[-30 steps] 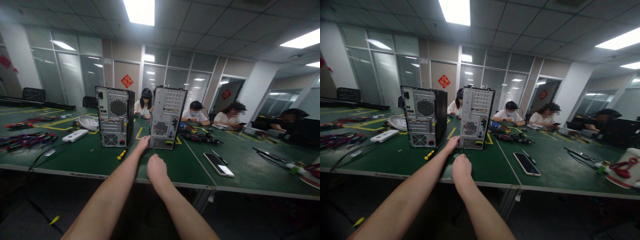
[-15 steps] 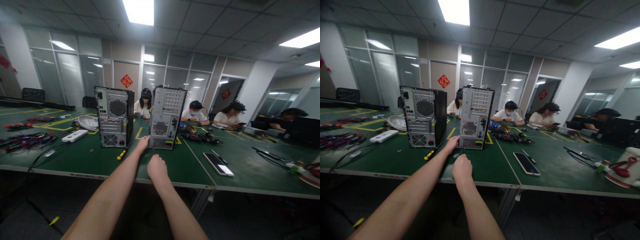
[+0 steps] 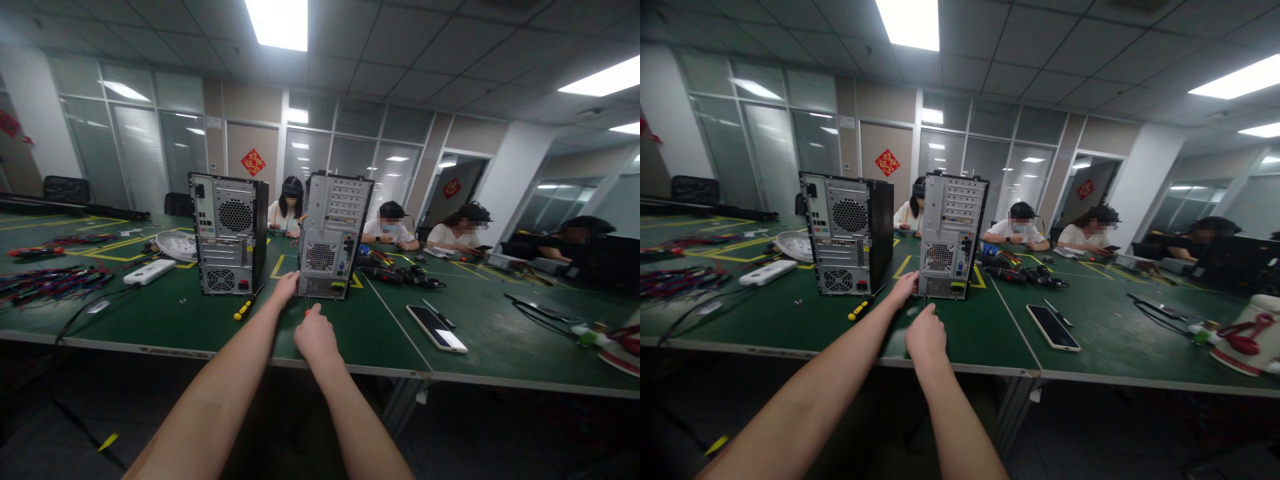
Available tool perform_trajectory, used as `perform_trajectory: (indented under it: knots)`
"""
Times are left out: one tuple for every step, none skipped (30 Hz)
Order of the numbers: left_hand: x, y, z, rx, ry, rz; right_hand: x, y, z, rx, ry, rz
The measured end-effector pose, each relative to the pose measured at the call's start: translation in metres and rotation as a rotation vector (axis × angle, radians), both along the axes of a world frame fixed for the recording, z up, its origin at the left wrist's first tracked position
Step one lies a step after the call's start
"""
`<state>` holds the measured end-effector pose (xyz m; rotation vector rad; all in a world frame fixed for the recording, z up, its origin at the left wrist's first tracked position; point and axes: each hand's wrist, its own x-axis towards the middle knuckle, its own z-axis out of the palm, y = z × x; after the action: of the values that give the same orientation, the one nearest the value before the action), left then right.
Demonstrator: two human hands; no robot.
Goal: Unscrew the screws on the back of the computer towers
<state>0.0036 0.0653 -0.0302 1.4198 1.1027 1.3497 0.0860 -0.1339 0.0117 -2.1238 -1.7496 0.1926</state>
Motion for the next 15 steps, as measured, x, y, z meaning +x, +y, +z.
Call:
perform_trajectory:
  knots:
    - [0.0,0.0,0.0,-0.005,0.001,-0.001,-0.001,-0.001,0.001,0.0,-0.031,0.002]
    - [0.0,0.001,0.0,-0.015,0.001,-0.005,-0.001,-0.002,0.002,0.004,-0.073,0.004]
    - [0.0,0.001,0.0,-0.026,-0.002,-0.01,-0.002,-0.003,0.003,0.015,-0.123,0.006]
    - [0.0,0.001,0.0,-0.031,-0.007,-0.008,-0.003,-0.004,0.003,0.03,-0.18,0.009]
    - [0.001,0.001,0.0,-0.034,-0.013,-0.008,-0.005,-0.004,0.003,0.046,-0.24,0.016]
    - [0.001,0.001,0.0,-0.036,-0.019,-0.01,-0.007,-0.005,0.003,0.061,-0.301,0.026]
    - [0.001,0.0,0.0,-0.037,-0.026,-0.013,-0.008,-0.005,0.003,0.073,-0.358,0.039]
    - [0.002,0.0,0.001,-0.039,-0.033,-0.016,-0.01,-0.005,0.002,0.081,-0.408,0.05]
    - [0.002,-0.001,0.001,-0.042,-0.038,-0.019,-0.012,-0.005,0.002,0.086,-0.449,0.061]
    - [0.002,-0.001,0.002,-0.046,-0.041,-0.022,-0.014,-0.005,0.002,0.089,-0.481,0.073]
    - [0.002,-0.002,0.002,-0.049,-0.043,-0.024,-0.015,-0.005,0.001,0.085,-0.502,0.083]
    - [0.002,-0.002,0.002,-0.051,-0.044,-0.025,-0.015,-0.005,0.001,0.076,-0.511,0.091]
    - [0.002,-0.002,0.003,-0.052,-0.043,-0.024,-0.016,-0.004,0.001,0.064,-0.51,0.099]
    - [0.002,-0.002,0.002,-0.053,-0.043,-0.022,-0.016,-0.004,0.001,0.051,-0.503,0.108]
    - [0.002,-0.002,0.002,-0.053,-0.042,-0.02,-0.015,-0.003,0.001,0.042,-0.494,0.118]
